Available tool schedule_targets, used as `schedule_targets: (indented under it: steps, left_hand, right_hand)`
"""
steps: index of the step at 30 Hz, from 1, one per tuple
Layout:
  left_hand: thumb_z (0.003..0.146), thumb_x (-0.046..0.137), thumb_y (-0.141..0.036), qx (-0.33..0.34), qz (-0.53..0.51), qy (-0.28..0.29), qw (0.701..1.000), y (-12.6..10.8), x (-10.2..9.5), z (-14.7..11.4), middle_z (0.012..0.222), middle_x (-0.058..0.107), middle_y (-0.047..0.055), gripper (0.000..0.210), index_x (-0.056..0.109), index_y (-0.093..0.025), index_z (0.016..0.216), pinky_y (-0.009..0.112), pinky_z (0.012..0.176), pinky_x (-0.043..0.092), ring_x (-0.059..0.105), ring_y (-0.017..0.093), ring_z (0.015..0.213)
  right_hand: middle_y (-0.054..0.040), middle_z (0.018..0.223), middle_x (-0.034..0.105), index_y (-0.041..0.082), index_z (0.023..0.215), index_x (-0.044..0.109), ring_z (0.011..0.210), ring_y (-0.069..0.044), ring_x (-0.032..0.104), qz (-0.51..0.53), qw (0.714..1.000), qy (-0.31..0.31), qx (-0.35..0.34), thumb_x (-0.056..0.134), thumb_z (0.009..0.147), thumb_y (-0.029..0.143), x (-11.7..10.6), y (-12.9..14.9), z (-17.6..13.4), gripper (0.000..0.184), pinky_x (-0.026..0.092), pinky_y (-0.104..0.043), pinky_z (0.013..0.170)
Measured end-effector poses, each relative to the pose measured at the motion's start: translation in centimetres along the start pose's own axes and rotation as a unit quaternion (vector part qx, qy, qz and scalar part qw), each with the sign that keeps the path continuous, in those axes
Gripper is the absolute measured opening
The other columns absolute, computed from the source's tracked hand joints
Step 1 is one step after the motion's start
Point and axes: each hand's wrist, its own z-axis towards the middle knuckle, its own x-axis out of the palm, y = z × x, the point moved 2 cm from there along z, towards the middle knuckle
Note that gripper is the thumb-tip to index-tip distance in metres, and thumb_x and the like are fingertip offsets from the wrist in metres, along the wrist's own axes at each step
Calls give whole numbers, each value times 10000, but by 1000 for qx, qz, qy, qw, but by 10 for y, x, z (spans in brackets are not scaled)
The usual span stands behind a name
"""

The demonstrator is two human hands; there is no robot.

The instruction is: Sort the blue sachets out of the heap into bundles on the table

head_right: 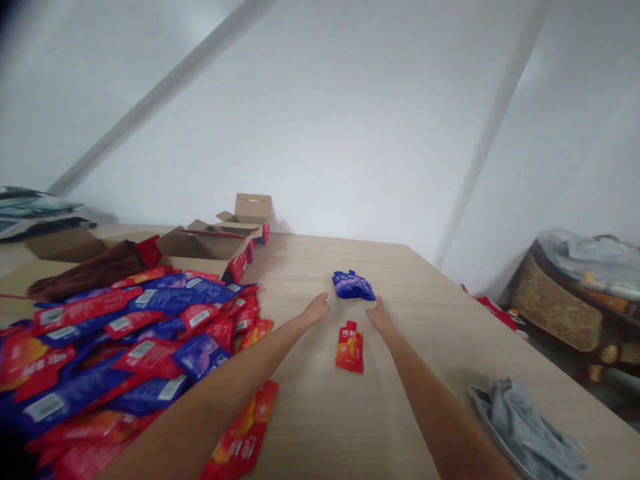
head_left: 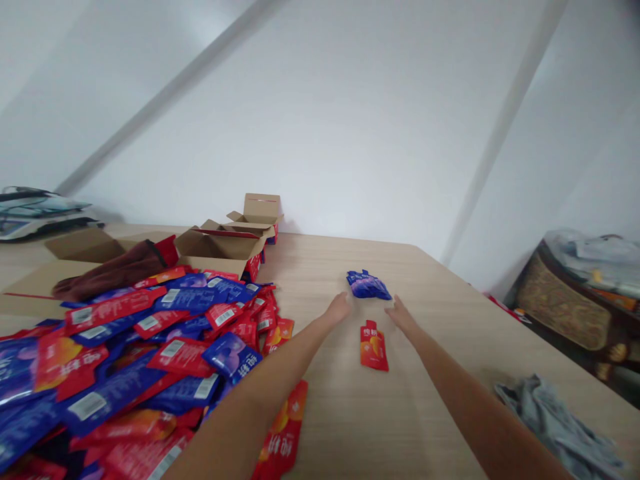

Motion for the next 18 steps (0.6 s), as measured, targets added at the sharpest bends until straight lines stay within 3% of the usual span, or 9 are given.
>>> schedule_targets:
  steps: [4,9,12,15,18]
  left_hand:
    - [587,514,-11,22,66,-1,998,8,-12,-52,1358,475,94,603,547,-154,1173,326,1082,274,367,236,1300]
    - [648,501,-10,93,157,-20,983,11,-42,-124,1270,562,77,511,592,-159,1128,301,1054,330,490,205,1196]
    - [677,445,15,137,223,-58,963,6,-84,-163,1214,603,68,507,593,-163,1128,310,1017,377,543,195,1124]
    - [658,394,36,145,273,-116,944,-5,-143,-199,1175,625,75,539,595,-140,1126,317,1022,362,539,194,1121]
    - [603,413,36,139,344,-108,922,-10,-191,-229,1256,572,73,620,573,-151,1172,325,1055,306,475,204,1198]
  right_hand:
    - [-138,1397,417,127,1379,342,1294,-220,380,-4,996,65,-60,462,793,446,15,25,-65,678,296,-365,1061]
    - [-91,1453,342,204,1294,494,1373,-251,204,-127,972,123,-155,569,745,435,34,63,-145,600,137,-424,1120]
    - [-61,1485,281,223,1325,470,1386,-250,158,-168,957,143,-189,517,788,405,37,78,-191,569,155,-428,1118]
    - [-49,1504,231,224,1353,437,1392,-249,124,-153,940,177,-249,475,818,406,31,85,-238,566,155,-412,1121]
    - [-1,1515,198,290,1368,403,1396,-229,109,-136,920,227,-288,463,831,438,19,88,-271,561,142,-404,1123]
